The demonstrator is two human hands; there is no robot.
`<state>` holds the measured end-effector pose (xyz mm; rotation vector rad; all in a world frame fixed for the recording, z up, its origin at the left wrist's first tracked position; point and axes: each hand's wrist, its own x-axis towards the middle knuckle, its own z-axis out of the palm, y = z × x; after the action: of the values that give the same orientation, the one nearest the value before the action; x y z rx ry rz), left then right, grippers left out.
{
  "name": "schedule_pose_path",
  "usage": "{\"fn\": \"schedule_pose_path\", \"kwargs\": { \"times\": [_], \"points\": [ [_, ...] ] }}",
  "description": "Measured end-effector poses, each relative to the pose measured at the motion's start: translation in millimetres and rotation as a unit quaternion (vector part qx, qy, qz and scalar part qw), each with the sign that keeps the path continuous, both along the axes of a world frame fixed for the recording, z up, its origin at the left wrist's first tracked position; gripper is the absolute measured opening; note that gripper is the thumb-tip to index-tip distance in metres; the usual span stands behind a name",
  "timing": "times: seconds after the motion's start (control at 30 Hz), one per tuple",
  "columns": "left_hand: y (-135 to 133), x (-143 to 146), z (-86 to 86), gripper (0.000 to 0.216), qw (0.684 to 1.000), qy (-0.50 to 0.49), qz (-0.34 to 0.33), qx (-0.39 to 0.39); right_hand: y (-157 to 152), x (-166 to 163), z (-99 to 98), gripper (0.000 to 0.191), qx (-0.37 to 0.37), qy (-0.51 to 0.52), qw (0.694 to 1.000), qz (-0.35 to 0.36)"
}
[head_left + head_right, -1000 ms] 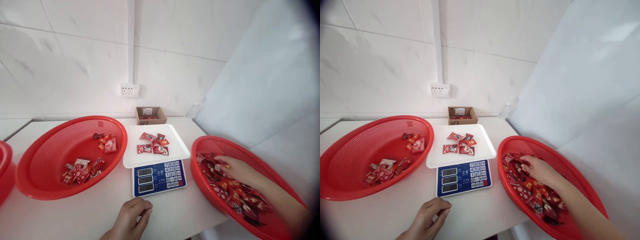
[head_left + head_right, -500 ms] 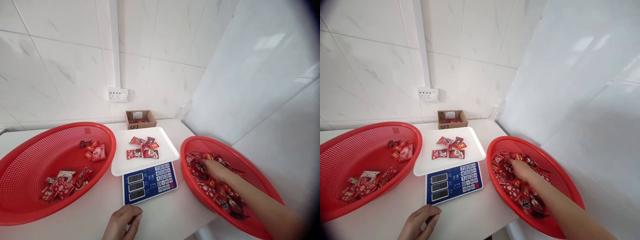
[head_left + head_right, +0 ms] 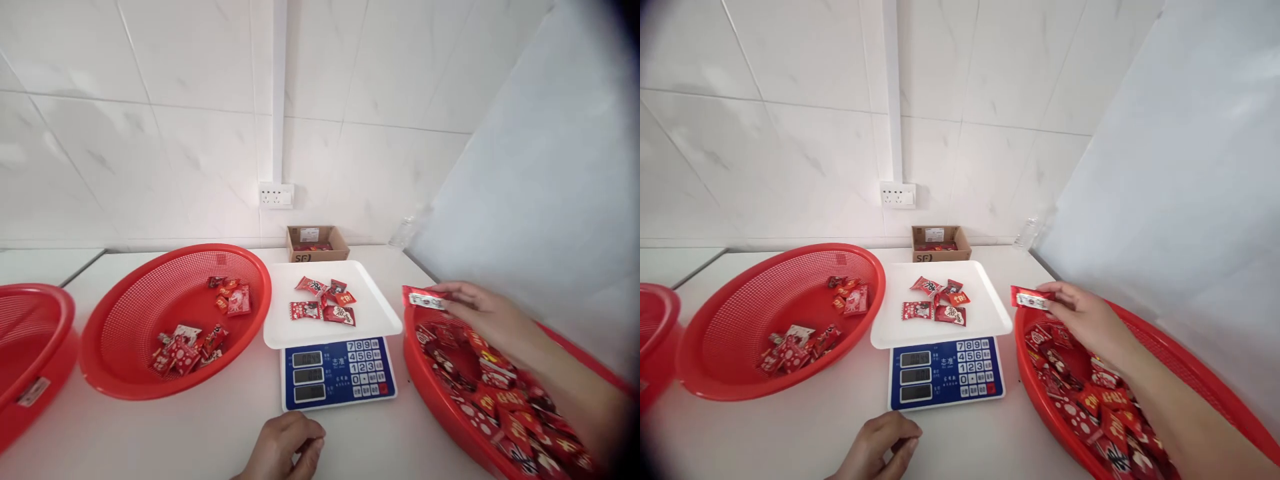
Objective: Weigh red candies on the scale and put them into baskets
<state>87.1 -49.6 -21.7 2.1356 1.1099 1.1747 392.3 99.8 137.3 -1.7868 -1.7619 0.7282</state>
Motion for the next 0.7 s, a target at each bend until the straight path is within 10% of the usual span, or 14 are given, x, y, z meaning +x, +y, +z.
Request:
{"fn": "schedule_pose_path", "kwargs": {
  "times": [0.3,0.5,0.7],
  "points": [
    [-0.5,-2.5,1.9,0.015,0.999,-0.009,0.037,-0.008,29.0,-104.0,-23.4,0.043,-0.018,0.035,0.982,0.186],
    [-1.0,-0.9,1.1,0.015,0.998,-0.037,0.035,0.031,-20.4,-75.2,-15.4,0.043,0.022,-0.105,0.977,0.185],
    [-8.0,0.7,17.4,0.015,1.0,-0.021,-0.001,0.007,-103.2,-26.2,-69.3,0.032,-0.072,-0.043,0.974,0.21]
  ]
}}
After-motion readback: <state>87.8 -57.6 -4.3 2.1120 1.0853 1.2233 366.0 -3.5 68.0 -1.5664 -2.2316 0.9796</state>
